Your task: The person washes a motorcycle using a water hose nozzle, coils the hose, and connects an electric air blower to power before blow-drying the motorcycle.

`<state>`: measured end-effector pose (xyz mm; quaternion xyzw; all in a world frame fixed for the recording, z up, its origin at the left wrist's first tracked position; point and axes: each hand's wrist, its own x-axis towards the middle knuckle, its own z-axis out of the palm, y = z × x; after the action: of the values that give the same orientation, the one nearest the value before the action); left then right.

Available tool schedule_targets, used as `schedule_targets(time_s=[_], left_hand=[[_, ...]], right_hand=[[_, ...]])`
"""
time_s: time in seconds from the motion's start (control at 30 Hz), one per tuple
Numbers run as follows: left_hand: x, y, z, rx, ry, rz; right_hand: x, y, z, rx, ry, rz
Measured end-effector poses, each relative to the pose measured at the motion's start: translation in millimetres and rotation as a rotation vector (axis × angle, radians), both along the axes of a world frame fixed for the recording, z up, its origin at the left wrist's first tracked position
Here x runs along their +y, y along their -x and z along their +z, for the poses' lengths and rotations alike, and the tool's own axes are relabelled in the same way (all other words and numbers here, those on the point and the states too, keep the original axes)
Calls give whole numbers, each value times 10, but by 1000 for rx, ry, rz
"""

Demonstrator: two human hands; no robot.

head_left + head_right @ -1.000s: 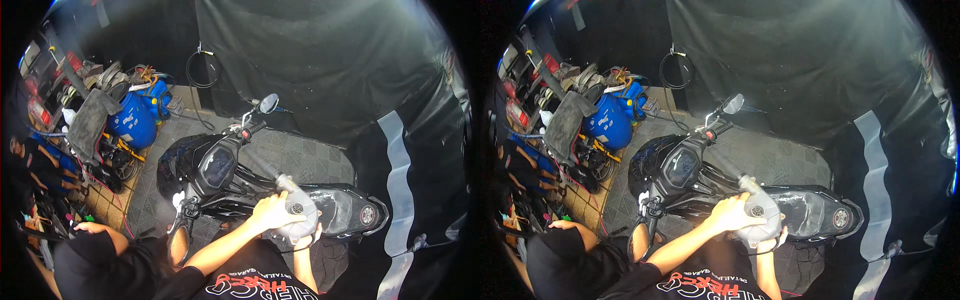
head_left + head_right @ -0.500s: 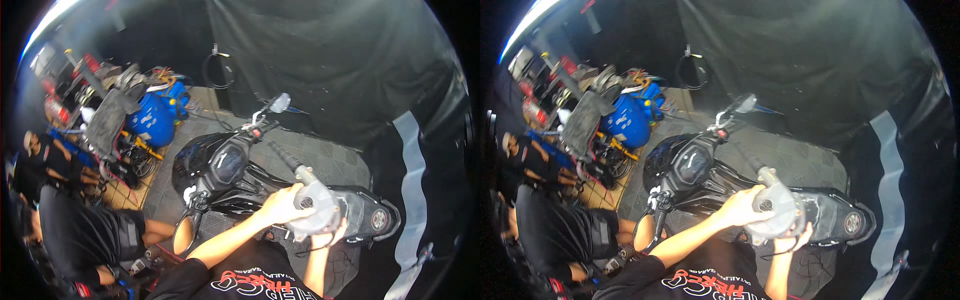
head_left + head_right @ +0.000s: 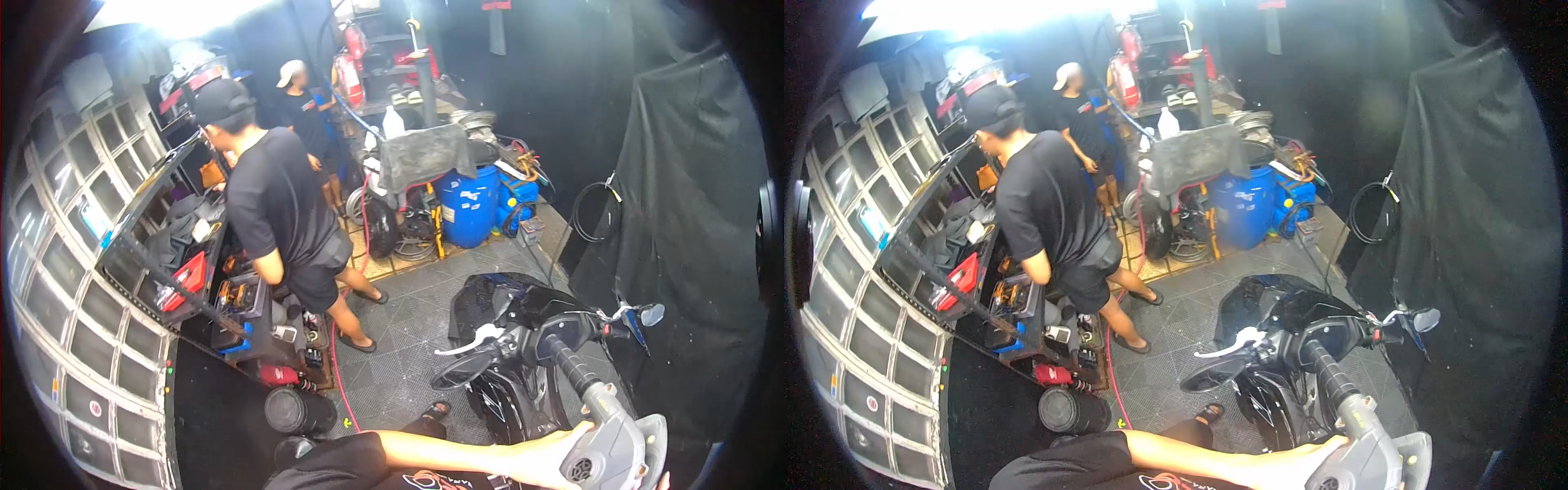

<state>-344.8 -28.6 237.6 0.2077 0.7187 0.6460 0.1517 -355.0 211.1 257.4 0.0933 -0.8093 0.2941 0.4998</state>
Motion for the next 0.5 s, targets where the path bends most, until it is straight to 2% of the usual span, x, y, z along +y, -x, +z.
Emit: schedule_targets(time_s=[0.03, 0.17, 0.3, 0.4, 0.5], left_hand=[[-108, -65, 100, -68, -8, -15], [-354, -148, 135, 52, -121, -30], [-706, -149, 82, -13, -295, -119], [-1071, -89, 12, -51, -400, -217], [-1514, 19, -33, -81, -460, -304]], right_hand=[[0, -8, 53, 22, -40, -21], [-68, -203, 230, 101, -146, -101], [-270, -485, 418, 108, -200, -137], [-713, -682, 423, 78, -143, -145], [-1291, -848, 416, 25, 34, -212]])
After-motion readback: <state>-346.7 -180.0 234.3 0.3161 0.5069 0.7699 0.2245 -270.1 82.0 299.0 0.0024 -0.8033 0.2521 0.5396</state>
